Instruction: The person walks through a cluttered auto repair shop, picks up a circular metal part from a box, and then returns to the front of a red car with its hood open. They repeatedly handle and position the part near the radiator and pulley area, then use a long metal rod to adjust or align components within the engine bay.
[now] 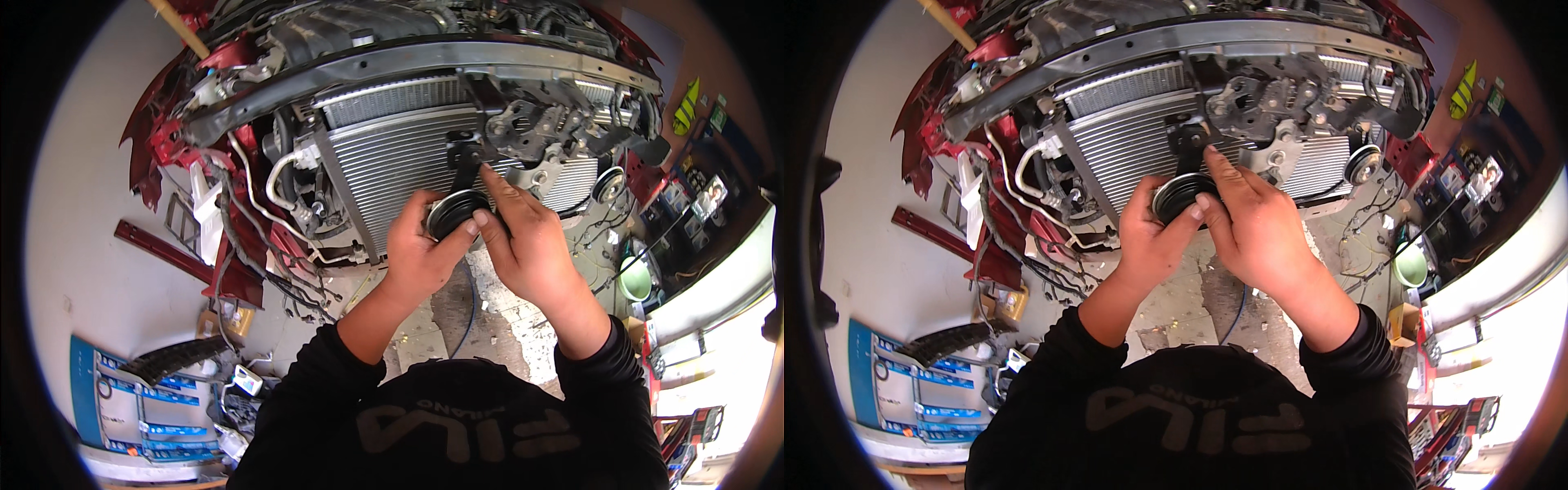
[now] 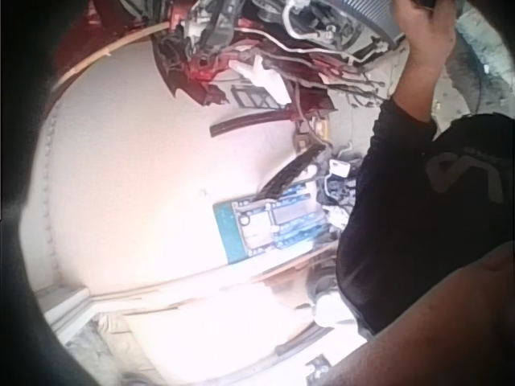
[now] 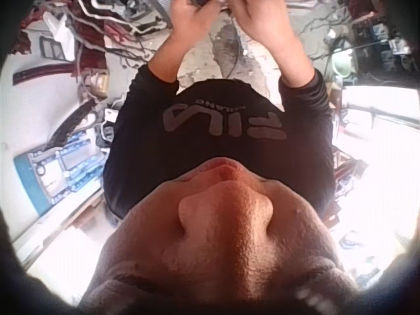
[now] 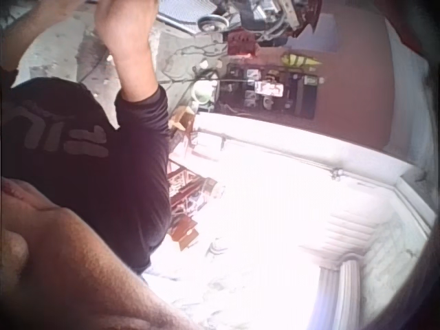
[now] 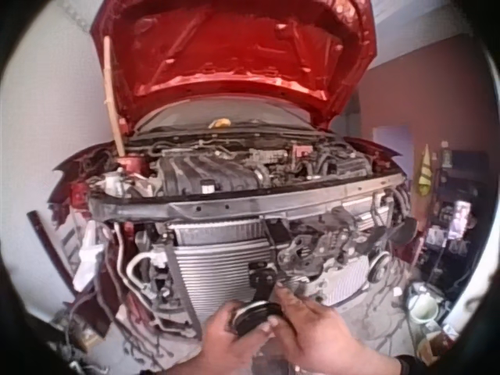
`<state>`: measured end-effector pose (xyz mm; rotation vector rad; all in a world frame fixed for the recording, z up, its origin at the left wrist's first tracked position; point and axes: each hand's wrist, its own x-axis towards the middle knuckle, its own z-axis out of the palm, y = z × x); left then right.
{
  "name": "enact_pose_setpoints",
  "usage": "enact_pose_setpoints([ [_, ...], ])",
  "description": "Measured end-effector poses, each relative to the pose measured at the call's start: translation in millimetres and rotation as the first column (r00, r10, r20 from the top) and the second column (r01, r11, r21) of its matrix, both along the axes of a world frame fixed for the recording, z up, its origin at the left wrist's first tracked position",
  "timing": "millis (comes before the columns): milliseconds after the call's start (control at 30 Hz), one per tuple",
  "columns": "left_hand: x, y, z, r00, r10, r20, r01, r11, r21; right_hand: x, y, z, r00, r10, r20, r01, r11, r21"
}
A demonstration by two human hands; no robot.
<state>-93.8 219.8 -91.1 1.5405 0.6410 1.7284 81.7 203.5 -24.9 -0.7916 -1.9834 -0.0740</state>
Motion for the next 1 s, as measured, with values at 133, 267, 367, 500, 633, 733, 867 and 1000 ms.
enact_pose_setpoints([
  [133,-19.9,-6.3,13.0,0.968,0.132,-0.212,-0.128,0.991,0.031,-7.0,-5.3,0.3,1.000,-0.015,-0.002,0.014,0.996,-0.088],
  [267,-32.6,-8.3,28.2,0.958,0.144,-0.248,-0.128,0.989,0.078,-12.7,-7.1,2.1,0.999,-0.035,0.015,0.036,0.995,-0.089],
  [367,-48.9,-10.1,38.5,0.926,0.156,-0.343,-0.145,0.988,0.058,-17.0,-9.8,1.5,1.000,-0.030,0.004,0.030,0.990,-0.138],
  [500,-63.1,-8.2,51.4,0.953,0.122,-0.277,-0.107,0.992,0.067,-21.7,-14.1,-0.8,0.998,-0.007,-0.064,-0.007,0.977,-0.214],
  [633,-76.4,-3.3,70.2,0.925,0.153,-0.348,-0.095,0.979,0.178,-24.4,-14.6,-2.2,0.989,0.032,-0.145,-0.070,0.961,-0.268],
  [733,-76.8,-2.9,85.0,0.911,0.208,-0.355,-0.095,0.946,0.310,-26.3,-14.4,-4.0,0.985,0.043,-0.168,-0.097,0.939,-0.329],
  [867,-82.3,-2.7,106.0,0.839,0.306,-0.449,-0.118,0.909,0.399,-26.5,-12.5,-6.1,0.971,0.057,-0.230,-0.133,0.934,-0.331],
  [1000,-85.3,0.0,116.8,0.858,0.233,-0.458,-0.074,0.938,0.339,-22.0,-10.8,-6.3,0.966,-0.021,-0.258,-0.048,0.964,-0.260],
])
